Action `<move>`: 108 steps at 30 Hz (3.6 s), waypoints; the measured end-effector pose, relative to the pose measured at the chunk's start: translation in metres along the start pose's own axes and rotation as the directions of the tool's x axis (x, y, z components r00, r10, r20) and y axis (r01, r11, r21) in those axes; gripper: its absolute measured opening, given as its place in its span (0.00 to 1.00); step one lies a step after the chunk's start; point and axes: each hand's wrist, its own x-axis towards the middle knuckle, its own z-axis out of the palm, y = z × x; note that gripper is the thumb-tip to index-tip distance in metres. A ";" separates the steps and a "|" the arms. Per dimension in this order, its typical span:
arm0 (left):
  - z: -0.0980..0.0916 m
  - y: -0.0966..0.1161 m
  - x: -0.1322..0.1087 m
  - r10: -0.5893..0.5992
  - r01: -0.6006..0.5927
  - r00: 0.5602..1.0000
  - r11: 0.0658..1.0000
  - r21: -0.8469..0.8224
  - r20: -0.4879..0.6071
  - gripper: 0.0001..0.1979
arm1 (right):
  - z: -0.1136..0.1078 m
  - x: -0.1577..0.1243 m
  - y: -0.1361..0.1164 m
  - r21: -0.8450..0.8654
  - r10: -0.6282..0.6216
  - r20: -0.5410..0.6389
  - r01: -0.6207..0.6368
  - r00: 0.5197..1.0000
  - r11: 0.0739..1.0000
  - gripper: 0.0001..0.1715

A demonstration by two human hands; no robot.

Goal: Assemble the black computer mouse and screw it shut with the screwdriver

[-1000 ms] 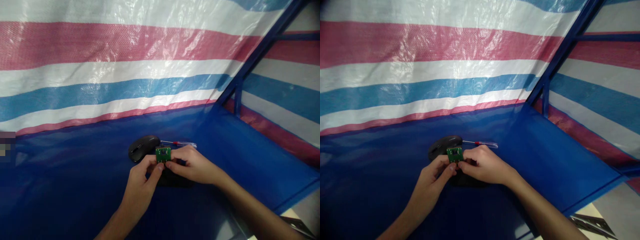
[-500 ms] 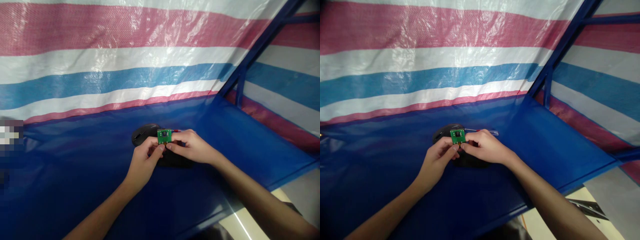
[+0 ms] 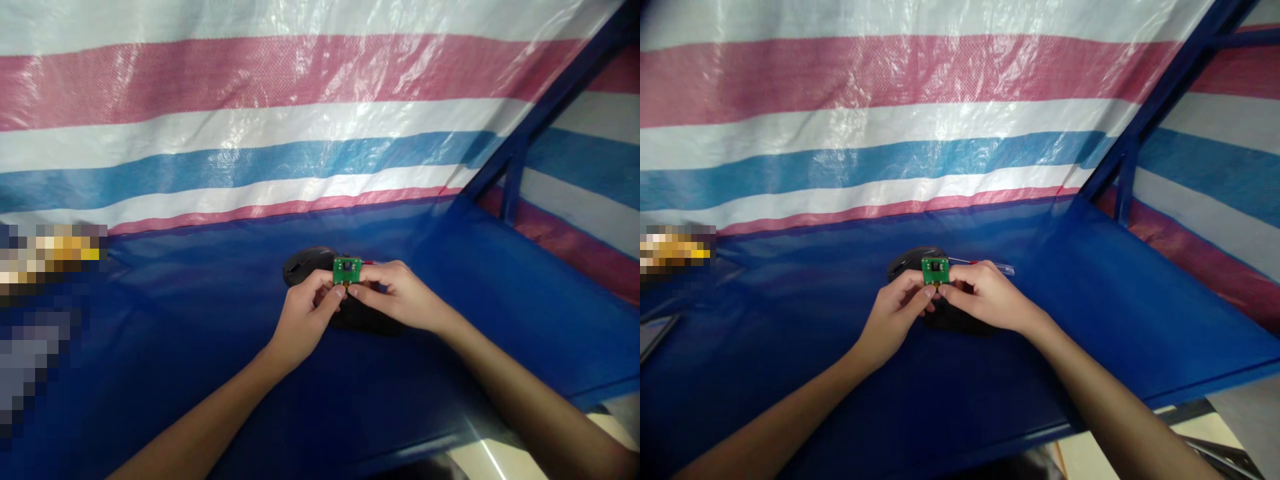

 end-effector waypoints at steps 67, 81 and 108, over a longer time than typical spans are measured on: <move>-0.003 0.004 0.002 0.033 -0.019 0.997 0.984 -0.179 0.077 0.14 | 0.003 -0.002 0.004 -0.392 -0.279 -0.143 0.205 0.949 0.897 0.20; -0.003 -0.001 0.002 0.273 -0.272 0.962 0.958 0.092 -0.006 0.04 | 0.004 0.001 -0.003 0.105 -0.021 -0.186 0.041 0.982 0.994 0.11; -0.003 -0.003 0.009 0.022 0.025 0.996 0.854 -0.520 0.084 0.16 | 0.010 -0.001 0.004 -0.214 -0.147 -0.234 0.097 0.961 0.972 0.13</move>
